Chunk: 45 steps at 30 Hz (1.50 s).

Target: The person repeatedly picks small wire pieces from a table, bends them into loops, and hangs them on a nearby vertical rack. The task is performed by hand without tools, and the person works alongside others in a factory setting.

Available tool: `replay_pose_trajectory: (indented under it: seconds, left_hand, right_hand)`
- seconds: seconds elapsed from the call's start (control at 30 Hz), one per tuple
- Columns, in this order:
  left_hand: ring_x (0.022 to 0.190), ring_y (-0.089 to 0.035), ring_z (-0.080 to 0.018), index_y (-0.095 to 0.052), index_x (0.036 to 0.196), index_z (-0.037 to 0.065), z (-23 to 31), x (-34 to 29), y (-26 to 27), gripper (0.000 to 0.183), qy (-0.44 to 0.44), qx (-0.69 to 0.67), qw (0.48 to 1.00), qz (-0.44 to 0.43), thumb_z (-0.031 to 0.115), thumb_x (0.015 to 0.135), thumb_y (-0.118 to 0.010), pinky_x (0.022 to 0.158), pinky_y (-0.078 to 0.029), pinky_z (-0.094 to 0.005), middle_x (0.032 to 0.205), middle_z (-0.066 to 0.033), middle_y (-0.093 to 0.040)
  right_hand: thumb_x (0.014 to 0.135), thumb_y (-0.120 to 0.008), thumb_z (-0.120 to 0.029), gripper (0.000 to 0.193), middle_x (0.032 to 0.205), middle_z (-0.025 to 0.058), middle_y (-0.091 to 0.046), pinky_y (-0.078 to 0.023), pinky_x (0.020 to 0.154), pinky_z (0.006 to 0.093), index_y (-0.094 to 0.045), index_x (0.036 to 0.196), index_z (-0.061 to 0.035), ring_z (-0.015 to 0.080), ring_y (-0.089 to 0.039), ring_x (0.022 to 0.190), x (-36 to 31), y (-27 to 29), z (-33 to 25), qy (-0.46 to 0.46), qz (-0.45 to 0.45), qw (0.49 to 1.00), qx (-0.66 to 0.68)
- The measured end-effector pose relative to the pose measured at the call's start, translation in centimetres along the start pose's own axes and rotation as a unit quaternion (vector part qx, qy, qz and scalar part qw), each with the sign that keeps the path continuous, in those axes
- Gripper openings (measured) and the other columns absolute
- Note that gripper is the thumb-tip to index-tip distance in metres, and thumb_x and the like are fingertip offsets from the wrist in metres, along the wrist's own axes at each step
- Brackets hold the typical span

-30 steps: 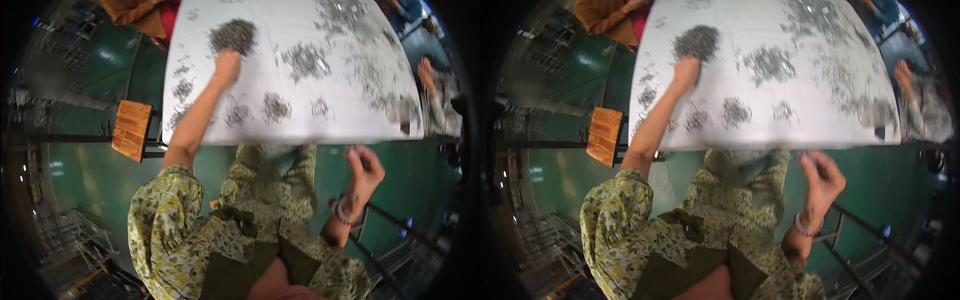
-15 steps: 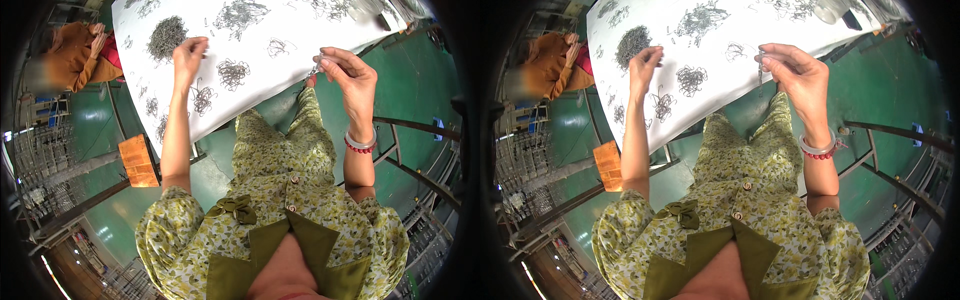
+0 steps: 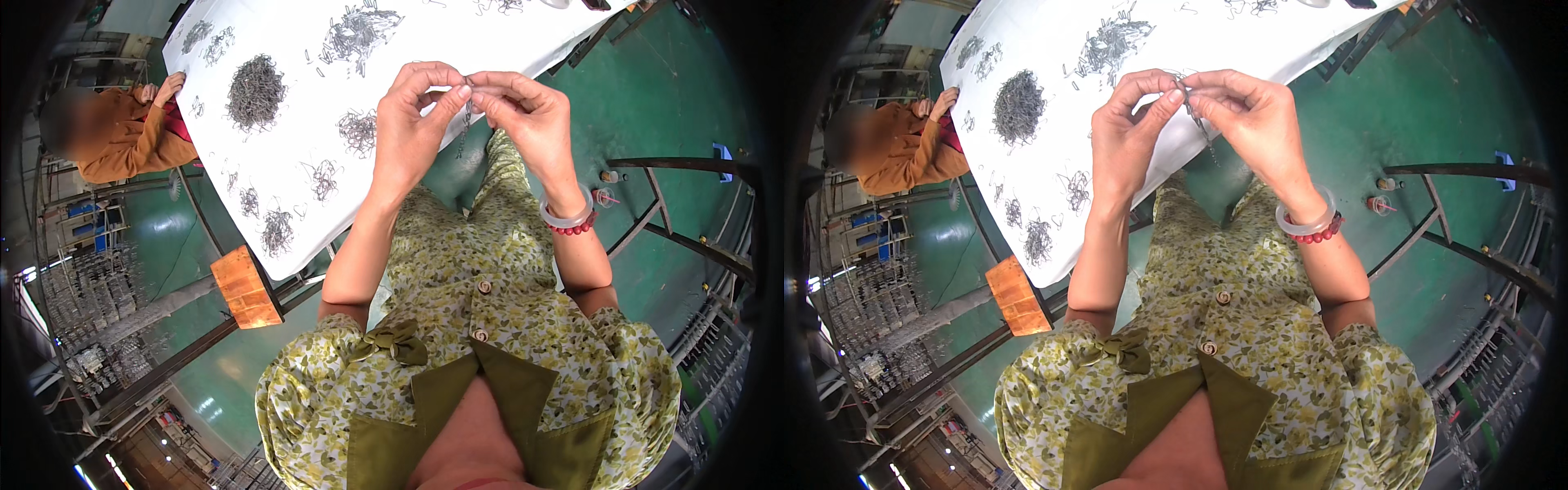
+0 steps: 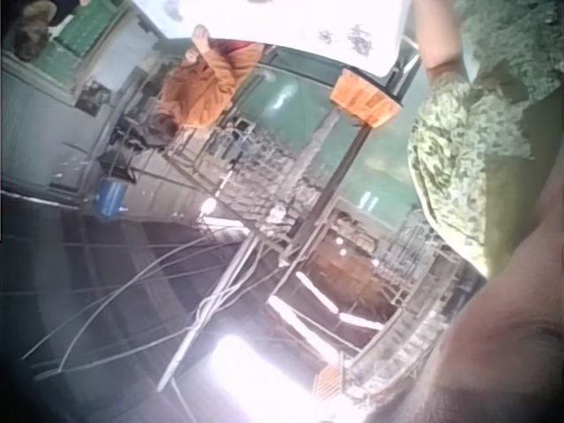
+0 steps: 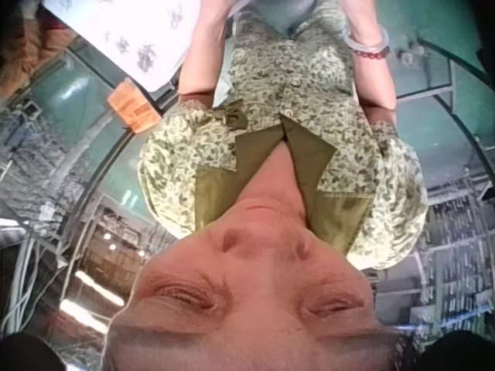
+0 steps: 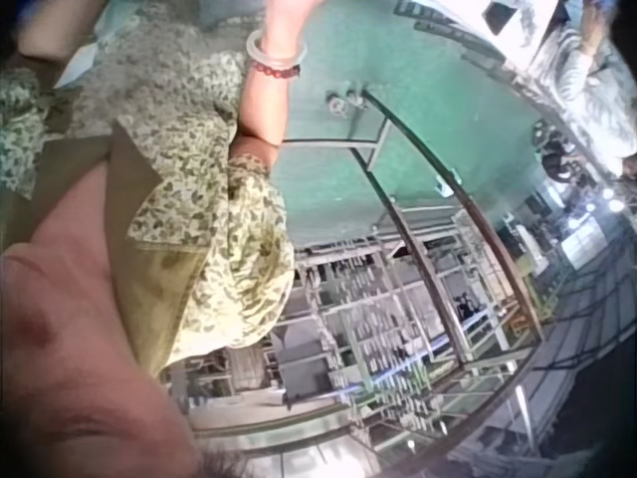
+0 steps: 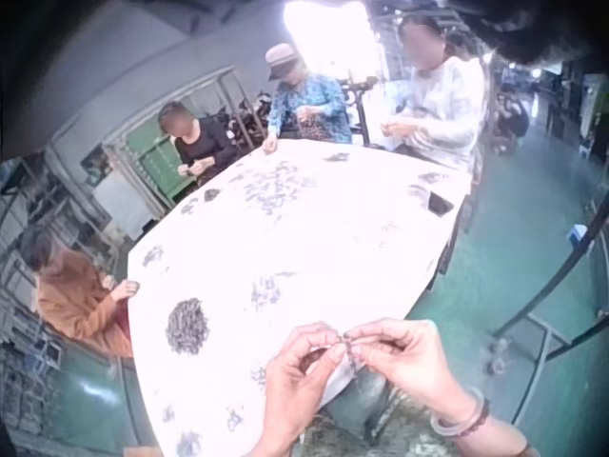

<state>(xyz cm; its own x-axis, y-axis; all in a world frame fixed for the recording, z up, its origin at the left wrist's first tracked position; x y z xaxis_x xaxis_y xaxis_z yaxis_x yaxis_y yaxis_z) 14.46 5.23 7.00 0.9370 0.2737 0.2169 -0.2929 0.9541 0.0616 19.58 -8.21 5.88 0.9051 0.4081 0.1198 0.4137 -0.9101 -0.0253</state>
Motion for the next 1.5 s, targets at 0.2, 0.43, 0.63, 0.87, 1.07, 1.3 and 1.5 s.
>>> replay_pose_trajectory:
  seconds: [0.2, 0.43, 0.63, 0.87, 1.07, 1.3, 1.5]
  left_hand:
    - [0.089, -0.062, -0.0127, -0.062, 0.096, 0.000, 0.9, -1.4, 1.0, 0.009, 0.012, 0.016, 0.997, 0.070, 0.005, 0.088, -0.062, 0.080, -0.049, -0.0266, 0.093, -0.0072, -0.067]
    - [0.092, -0.062, -0.0134, -0.061, 0.096, -0.001, 1.3, -2.5, 1.2, 0.008, -0.001, 0.019, 0.998, 0.055, 0.005, 0.090, -0.060, 0.084, -0.048, -0.0280, 0.095, -0.0082, -0.068]
    - [0.092, -0.061, -0.0137, -0.062, 0.097, -0.001, 0.6, -3.0, 0.8, 0.008, 0.018, 0.025, 0.999, 0.033, 0.002, 0.089, -0.060, 0.084, -0.048, -0.0286, 0.095, -0.0078, -0.067]
    - [0.091, -0.061, -0.0143, -0.063, 0.096, 0.001, 0.7, -3.7, 2.2, 0.008, -0.003, 0.038, 0.998, 0.051, 0.001, 0.088, -0.061, 0.082, -0.048, -0.0276, 0.095, -0.0075, -0.067]
    - [0.088, -0.060, -0.0107, -0.064, 0.097, 0.000, -0.3, -4.3, 2.7, 0.010, -0.008, 0.036, 0.996, 0.075, 0.003, 0.087, -0.063, 0.080, -0.048, -0.0250, 0.093, -0.0063, -0.067]
    - [0.088, -0.061, -0.0102, -0.066, 0.098, 0.002, -2.5, -4.7, 3.3, 0.012, 0.058, -0.028, 0.991, 0.118, 0.006, 0.086, -0.066, 0.079, -0.048, -0.0241, 0.093, -0.0051, -0.067]
    - [0.066, -0.063, -0.0110, -0.066, 0.096, -0.003, -1.2, -4.0, 3.0, 0.012, 0.008, -0.097, 0.988, 0.116, 0.006, 0.089, -0.062, 0.061, -0.051, -0.0248, 0.078, -0.0078, -0.067]
  right_hand:
    - [0.081, -0.068, -0.001, 0.022, 0.085, 0.0079, -0.071, -0.050, 0.065, 0.0205, -0.069, 0.103, -0.0002, 0.0062, -0.062, 0.073, -0.7, -0.7, -1.4, 0.015, 0.014, 0.999, -0.050]
    - [0.082, -0.064, -0.004, 0.017, 0.083, 0.0111, -0.068, -0.050, 0.072, 0.0277, -0.071, 0.097, -0.0012, 0.0191, -0.064, 0.077, 6.5, -1.9, -0.2, 0.083, -0.034, 0.984, -0.153]
    - [0.077, -0.059, -0.002, 0.018, 0.083, 0.0145, -0.061, -0.048, 0.077, 0.0378, -0.071, 0.090, -0.0010, 0.0306, -0.055, 0.087, 14.5, -10.5, 7.3, 0.279, -0.179, 0.858, -0.392]
    - [0.071, -0.054, 0.002, 0.007, 0.081, 0.0164, -0.059, -0.050, 0.078, 0.0397, -0.060, 0.073, 0.0055, 0.0324, -0.058, 0.088, 14.2, -13.4, 7.4, 0.346, -0.178, 0.775, -0.499]
    - [0.077, -0.064, -0.001, 0.017, 0.075, 0.0104, -0.063, -0.048, 0.064, 0.0314, -0.066, 0.093, 0.0032, 0.0200, -0.058, 0.069, 12.2, -8.8, 7.5, 0.087, -0.189, 0.946, -0.249]
    - [0.079, -0.071, -0.001, 0.014, 0.079, 0.0034, -0.064, -0.043, 0.060, 0.0211, -0.068, 0.092, 0.0048, 0.0068, -0.053, 0.067, 2.6, -3.3, 1.6, -0.066, -0.082, 0.992, 0.073]
    - [0.079, -0.069, 0.005, 0.009, 0.078, 0.0051, -0.064, -0.043, 0.057, 0.0197, -0.067, 0.088, 0.0042, 0.0078, -0.054, 0.065, 0.4, -4.0, -0.9, 0.002, -0.080, 0.994, 0.076]
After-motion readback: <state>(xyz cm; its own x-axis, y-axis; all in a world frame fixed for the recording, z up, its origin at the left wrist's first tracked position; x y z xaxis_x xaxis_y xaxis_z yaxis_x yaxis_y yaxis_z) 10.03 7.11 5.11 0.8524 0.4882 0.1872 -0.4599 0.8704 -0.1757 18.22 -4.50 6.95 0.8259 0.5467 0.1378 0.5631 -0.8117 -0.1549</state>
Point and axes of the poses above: each hand's wrist, its own x-axis towards the middle knuckle, its own y-axis out of the back of the hand, z = x × y, the point moved 10 cm from there along x, towards the middle knuckle
